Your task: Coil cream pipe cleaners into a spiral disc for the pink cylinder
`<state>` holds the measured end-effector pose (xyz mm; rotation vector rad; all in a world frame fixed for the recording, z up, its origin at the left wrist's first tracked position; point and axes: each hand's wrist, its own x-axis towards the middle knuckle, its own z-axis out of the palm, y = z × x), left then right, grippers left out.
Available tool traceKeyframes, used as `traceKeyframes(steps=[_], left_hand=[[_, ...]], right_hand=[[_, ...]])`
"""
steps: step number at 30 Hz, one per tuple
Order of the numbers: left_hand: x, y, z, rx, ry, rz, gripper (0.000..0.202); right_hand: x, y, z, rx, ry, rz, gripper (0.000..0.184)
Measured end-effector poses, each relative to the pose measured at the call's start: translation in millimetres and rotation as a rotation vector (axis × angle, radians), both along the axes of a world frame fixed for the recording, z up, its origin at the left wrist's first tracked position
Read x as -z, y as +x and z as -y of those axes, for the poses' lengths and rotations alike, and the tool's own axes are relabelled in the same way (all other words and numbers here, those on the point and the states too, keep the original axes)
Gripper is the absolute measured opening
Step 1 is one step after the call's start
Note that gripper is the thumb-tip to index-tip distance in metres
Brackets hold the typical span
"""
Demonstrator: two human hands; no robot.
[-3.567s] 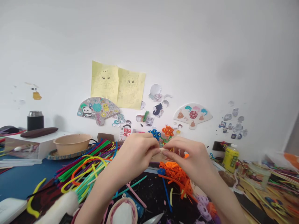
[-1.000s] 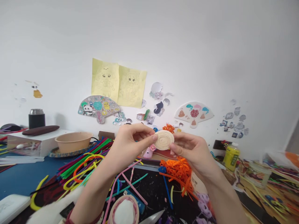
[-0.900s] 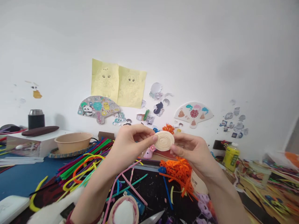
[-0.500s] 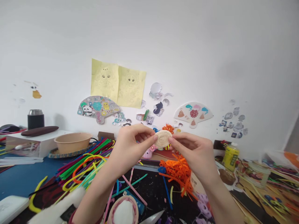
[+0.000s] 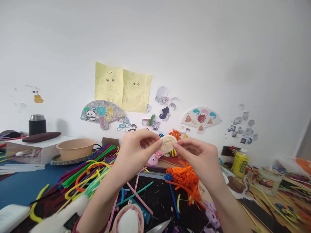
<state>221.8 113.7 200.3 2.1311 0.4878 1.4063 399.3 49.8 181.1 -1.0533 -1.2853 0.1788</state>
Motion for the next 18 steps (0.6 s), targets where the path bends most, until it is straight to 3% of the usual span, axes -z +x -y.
traceKeyframes(steps=[4,6,13,18], left_hand=[[0.5,2.5,0.4,-0.033,0.027,0.006,0.018],[-0.2,2.1,0.1,-0.041,0.031,-0.001,0.018],[-3.6,-4.7,-1.4,-0.014,0.118,-0.142,0.013],[-3.5,-6.9,-0.5,-0.061,0.26,-0.309,0.015]], right_hand=[[4.3,-2.1,-2.2,0.153,0.079,0.118,0.012],[4.8,-0.1,-2.7,0.162,0.071,0.134,0.014],[-1.9,9.0,1.4,-0.08,-0.097,0.15,0.024],[-2.5,9.6,5.2,-0.097,-0.174,0.292,0.021]])
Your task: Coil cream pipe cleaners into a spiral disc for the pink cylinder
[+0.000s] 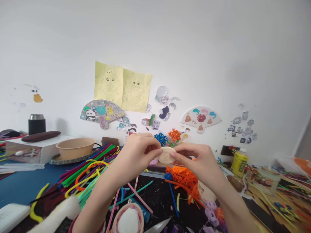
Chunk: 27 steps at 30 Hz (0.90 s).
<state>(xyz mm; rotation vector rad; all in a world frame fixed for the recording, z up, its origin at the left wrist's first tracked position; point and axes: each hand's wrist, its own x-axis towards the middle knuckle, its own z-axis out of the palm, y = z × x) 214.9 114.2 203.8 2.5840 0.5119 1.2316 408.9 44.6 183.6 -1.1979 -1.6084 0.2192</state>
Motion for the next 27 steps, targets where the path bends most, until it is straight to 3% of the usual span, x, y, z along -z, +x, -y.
traceKeyframes(steps=[4,12,18,21,24,27], left_hand=[[-0.4,-0.3,1.6,-0.029,0.048,-0.069,0.017],[1.6,0.5,0.1,-0.097,0.14,-0.063,0.011],[-4.7,-15.7,26.8,-0.476,0.485,0.159,0.025],[-4.0,-38.4,53.9,-0.617,0.516,0.094,0.022],[18.3,-78.3,79.2,-0.819,0.422,-0.123,0.03],[66.0,-132.4,98.4,-1.082,0.171,-0.27,0.038]], right_hand=[[-0.5,-0.4,1.0,-0.06,-0.051,0.029,0.023],[7.7,-1.7,-7.8,-0.064,0.02,-0.036,0.021],[9.6,0.4,-10.1,-0.061,0.014,-0.054,0.027],[7.8,-0.9,-8.4,-0.085,-0.003,-0.036,0.026],[9.3,-5.5,-7.6,-0.118,-0.009,-0.009,0.025],[13.3,-14.5,-7.3,-0.178,-0.017,0.002,0.025]])
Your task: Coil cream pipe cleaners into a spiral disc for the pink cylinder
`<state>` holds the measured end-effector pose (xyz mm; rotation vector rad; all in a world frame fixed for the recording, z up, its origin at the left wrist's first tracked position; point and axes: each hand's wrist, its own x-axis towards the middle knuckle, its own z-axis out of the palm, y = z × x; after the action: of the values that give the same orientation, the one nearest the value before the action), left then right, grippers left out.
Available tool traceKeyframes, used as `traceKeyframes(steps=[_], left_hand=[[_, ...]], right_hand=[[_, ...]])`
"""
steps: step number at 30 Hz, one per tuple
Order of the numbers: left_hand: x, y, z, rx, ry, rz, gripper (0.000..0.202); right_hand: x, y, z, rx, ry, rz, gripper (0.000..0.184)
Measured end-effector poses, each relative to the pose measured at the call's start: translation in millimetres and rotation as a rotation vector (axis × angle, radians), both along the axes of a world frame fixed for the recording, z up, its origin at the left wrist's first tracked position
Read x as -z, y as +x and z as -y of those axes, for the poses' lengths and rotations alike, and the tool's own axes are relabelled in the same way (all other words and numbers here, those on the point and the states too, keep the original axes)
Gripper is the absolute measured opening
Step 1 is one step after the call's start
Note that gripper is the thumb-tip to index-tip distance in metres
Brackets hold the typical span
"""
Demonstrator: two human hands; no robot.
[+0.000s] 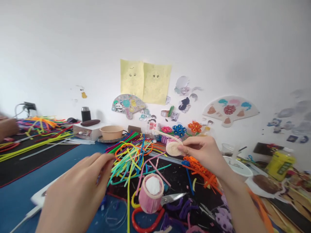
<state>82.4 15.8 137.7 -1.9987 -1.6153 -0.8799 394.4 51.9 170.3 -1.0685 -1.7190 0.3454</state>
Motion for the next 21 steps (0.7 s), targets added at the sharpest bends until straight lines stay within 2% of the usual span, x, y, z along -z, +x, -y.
traceKeyframes(steps=[1,3,5,6,13,17,21], left_hand=[[18.3,-17.9,4.8,-0.098,-0.086,0.01,0.038],[51.7,-47.6,12.4,-0.151,-0.237,-0.002,0.038],[74.4,-64.7,17.9,-0.173,-0.305,-0.085,0.041],[81.0,-68.2,20.2,-0.206,-0.331,-0.127,0.043],[92.6,-61.0,22.9,-0.269,-0.501,-0.229,0.043],[111.6,-70.8,10.6,-0.237,-0.49,-0.156,0.041],[127.7,-76.7,1.7,-0.198,-0.415,-0.212,0.046]], right_hand=[[1.6,-3.9,0.3,-0.03,-0.006,0.0,0.024],[4.9,-12.6,1.4,-0.089,-0.03,-0.006,0.024],[8.1,-21.5,3.2,-0.124,-0.049,-0.019,0.024],[9.5,-25.6,4.3,-0.134,-0.053,-0.022,0.024],[10.4,-40.9,13.3,-0.191,-0.049,-0.007,0.024],[6.8,-42.0,15.6,-0.22,-0.052,0.022,0.028],[6.9,-41.5,13.8,-0.231,-0.053,0.047,0.024]])
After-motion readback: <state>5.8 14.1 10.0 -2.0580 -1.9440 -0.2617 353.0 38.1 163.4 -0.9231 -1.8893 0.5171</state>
